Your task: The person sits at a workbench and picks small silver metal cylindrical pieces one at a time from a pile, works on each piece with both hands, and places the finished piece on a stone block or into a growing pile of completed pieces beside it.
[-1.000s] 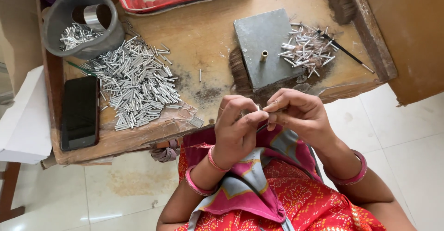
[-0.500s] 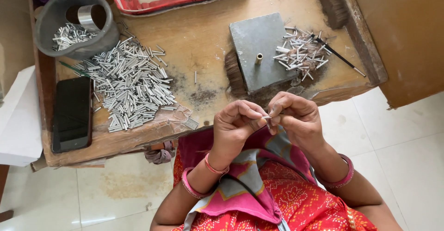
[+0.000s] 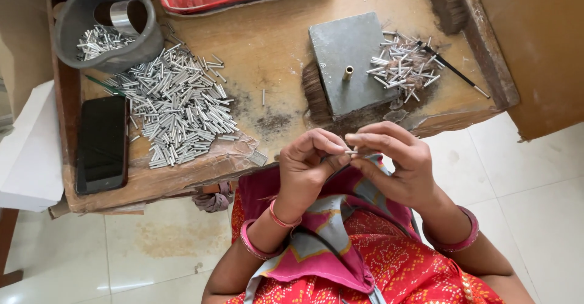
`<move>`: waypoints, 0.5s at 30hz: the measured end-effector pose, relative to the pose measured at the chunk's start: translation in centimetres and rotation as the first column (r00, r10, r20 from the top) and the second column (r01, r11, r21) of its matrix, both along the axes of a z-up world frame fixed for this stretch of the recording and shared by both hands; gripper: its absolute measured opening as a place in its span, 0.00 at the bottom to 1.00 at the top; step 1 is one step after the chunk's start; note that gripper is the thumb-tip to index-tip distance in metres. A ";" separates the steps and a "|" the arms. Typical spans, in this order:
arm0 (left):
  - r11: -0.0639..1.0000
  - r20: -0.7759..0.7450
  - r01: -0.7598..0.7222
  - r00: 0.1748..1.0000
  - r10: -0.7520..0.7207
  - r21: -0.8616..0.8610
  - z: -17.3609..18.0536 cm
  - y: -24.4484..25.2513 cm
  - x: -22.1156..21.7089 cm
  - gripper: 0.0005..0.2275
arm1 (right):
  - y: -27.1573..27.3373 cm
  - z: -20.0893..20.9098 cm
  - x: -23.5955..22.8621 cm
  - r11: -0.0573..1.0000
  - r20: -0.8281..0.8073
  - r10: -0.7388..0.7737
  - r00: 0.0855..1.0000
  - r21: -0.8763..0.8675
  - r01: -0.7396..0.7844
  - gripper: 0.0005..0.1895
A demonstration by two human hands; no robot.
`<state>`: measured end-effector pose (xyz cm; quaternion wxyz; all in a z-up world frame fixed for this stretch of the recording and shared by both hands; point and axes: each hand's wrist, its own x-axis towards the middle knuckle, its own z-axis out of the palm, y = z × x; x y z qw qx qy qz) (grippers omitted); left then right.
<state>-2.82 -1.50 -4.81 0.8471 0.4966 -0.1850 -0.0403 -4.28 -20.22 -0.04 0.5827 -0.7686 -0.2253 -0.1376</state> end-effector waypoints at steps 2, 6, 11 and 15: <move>0.998 -0.063 0.017 0.998 -0.022 -0.065 -0.5 0.2 0.0 0.07 | 0.5 1.2 0.0 0.988 0.147 -0.045 0.988 -0.137 0.066 0.17; 0.994 -0.074 0.068 0.995 -0.074 -0.080 -0.5 0.1 0.0 0.06 | -0.6 -1.0 -0.5 0.977 0.268 -0.064 0.961 -0.181 0.115 0.16; 0.988 -0.092 0.129 0.986 -0.137 -0.086 -0.6 -0.1 -0.1 0.04 | -0.5 -0.6 -0.9 0.969 0.261 -0.103 0.960 -0.192 0.156 0.13; 0.988 -0.130 0.141 0.980 -0.148 -0.063 -0.9 0.0 -0.3 0.01 | -0.6 -0.1 -0.8 0.973 0.283 -0.094 0.955 -0.177 0.148 0.13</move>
